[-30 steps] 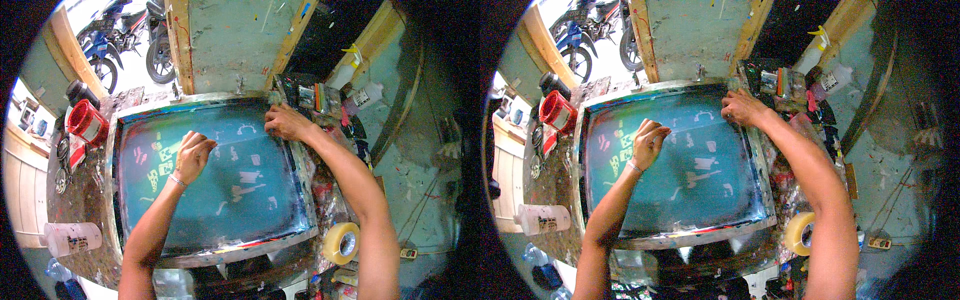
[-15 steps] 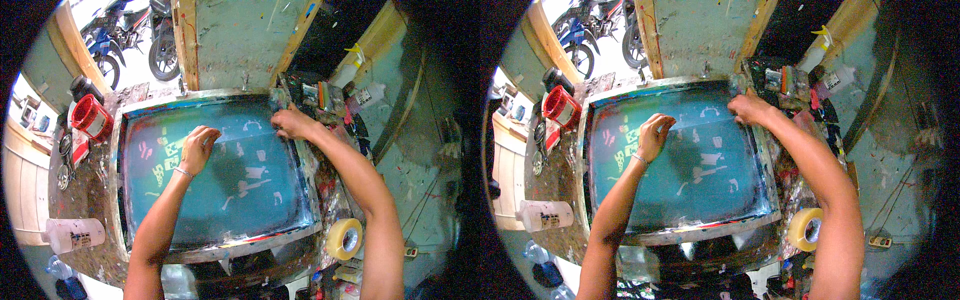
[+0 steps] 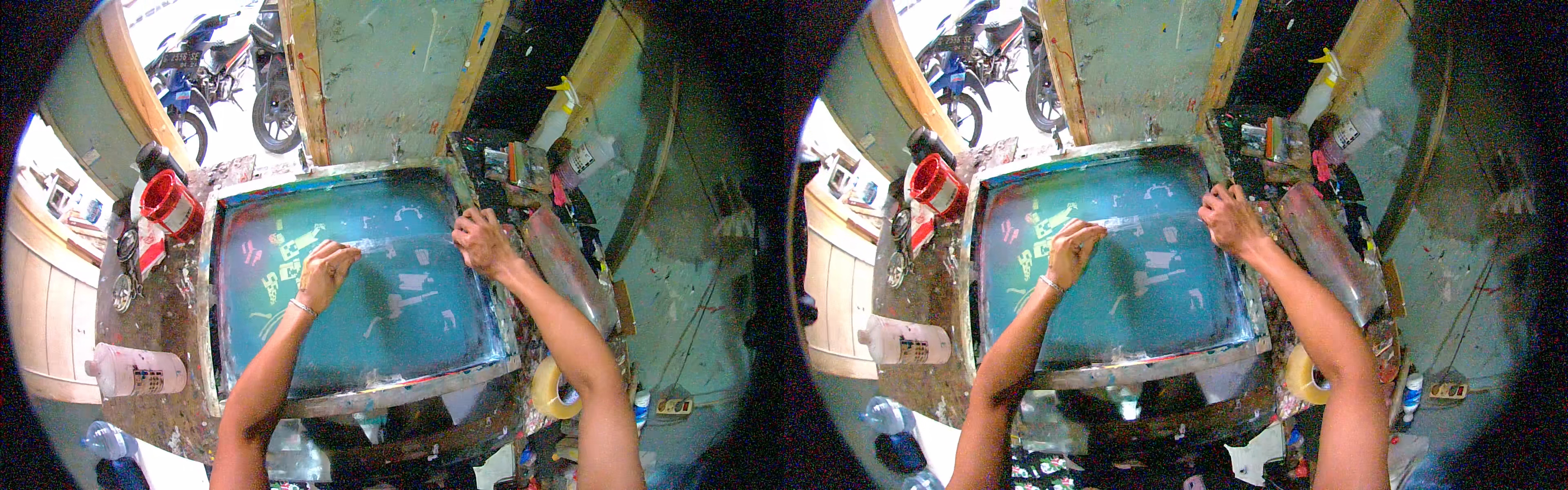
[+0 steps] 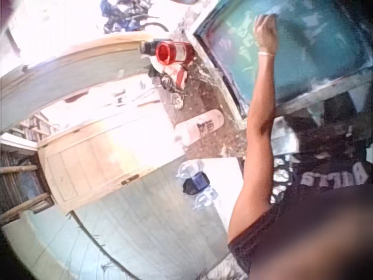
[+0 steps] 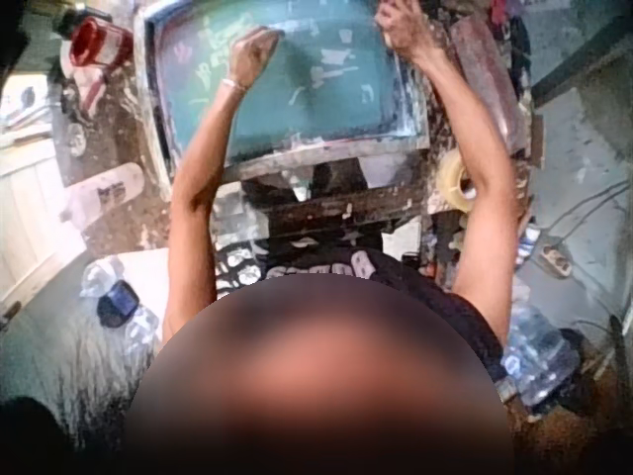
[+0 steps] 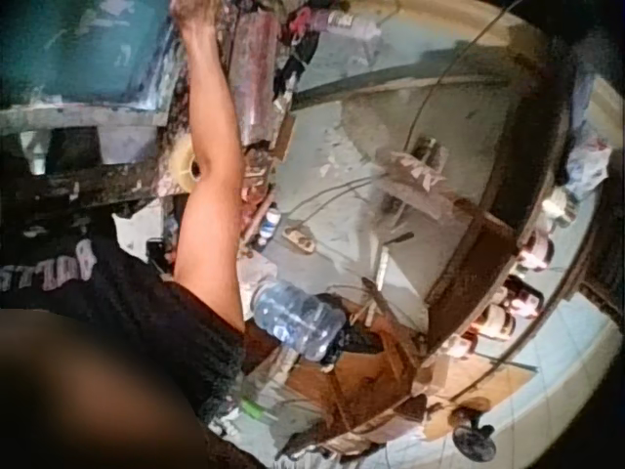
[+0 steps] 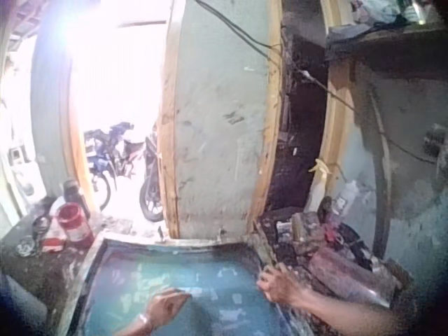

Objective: The person applies tape to a screen printing frame, uses a squeegee to spread ink, and wipes the frame with a cloth. They then move to the floor and arrange multiple printed black mats with a green and white design.

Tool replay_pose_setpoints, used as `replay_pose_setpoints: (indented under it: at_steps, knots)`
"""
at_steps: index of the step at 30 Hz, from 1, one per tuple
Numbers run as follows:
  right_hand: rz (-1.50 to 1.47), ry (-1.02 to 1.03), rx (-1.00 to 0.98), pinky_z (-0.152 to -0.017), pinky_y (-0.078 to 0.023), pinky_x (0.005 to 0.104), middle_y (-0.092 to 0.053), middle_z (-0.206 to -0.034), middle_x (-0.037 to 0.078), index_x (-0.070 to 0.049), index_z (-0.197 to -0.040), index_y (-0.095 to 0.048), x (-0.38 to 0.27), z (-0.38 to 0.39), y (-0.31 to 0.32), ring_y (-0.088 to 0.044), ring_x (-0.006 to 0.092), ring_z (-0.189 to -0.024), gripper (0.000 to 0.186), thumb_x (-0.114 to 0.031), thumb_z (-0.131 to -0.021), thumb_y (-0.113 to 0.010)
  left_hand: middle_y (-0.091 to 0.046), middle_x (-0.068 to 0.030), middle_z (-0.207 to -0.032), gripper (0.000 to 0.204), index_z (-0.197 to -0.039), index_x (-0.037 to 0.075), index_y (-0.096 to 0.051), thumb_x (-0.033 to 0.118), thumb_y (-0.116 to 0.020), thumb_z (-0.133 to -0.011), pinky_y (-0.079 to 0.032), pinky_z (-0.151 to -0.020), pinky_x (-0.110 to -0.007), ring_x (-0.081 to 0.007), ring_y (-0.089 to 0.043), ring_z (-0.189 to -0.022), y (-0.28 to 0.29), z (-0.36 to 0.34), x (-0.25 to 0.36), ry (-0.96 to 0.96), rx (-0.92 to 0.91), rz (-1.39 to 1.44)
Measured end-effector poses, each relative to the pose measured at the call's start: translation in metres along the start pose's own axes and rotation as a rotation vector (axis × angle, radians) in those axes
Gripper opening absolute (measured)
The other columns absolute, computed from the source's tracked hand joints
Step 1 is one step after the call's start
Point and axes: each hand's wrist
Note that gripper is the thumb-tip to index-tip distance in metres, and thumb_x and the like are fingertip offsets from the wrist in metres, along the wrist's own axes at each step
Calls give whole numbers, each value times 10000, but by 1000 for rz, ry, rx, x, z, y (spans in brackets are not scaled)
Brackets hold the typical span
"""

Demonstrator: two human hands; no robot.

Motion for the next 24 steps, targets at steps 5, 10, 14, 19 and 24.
replay_pose_setpoints:
  at_steps: [5,10,14,19,24]
  knots:
    - [11,-2,48,-888,-398,443,-627,-940,50,-113,-809,-660,-7,16,-2,-542,252,-1063,80,-111,-762,-595,-697,-116,-898,95,-928,59,-715,67,-676,-842,-546,-739,-364,-283,-672,-863,-1,10,12,-106,88,-72]
    - [16,-25,67,-898,-393,463,-633,-932,47,-106,-780,-664,-8,22,-3,-543,256,-1069,95,-118,-769,-571,-694,-118,-897,92,-933,53,-702,69,-653,-857,-556,-758,-372,-278,-681,-897,2,26,32,-91,-12,-85]
    - [37,-4,70,-906,-385,461,-639,-936,41,-108,-763,-667,-16,32,-1,-541,251,-1070,75,-116,-763,-592,-702,-116,-919,104,-949,55,-711,72,-652,-865,-559,-766,-368,-277,-682,-905,7,31,39,-116,-26,-113]
    - [3,-20,94,-912,-371,446,-641,-943,29,-114,-766,-673,-25,46,3,-536,238,-1074,43,-136,-763,-636,-708,-116,-930,113,-962,55,-717,77,-659,-867,-565,-769,-359,-274,-684,-910,9,38,43,-121,-41,-127]
    - [12,-14,93,-909,-372,445,-639,-941,33,-110,-761,-670,-28,53,2,-542,235,-1065,34,-137,-765,-651,-707,-117,-921,117,-968,54,-711,75,-658,-866,-569,-765,-359,-265,-686,-907,11,46,52,-97,-71,-130]
Point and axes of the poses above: each hand's wrist, its own z-axis away from the middle knuckle, its own y-axis out of the back of the hand, x = y × z
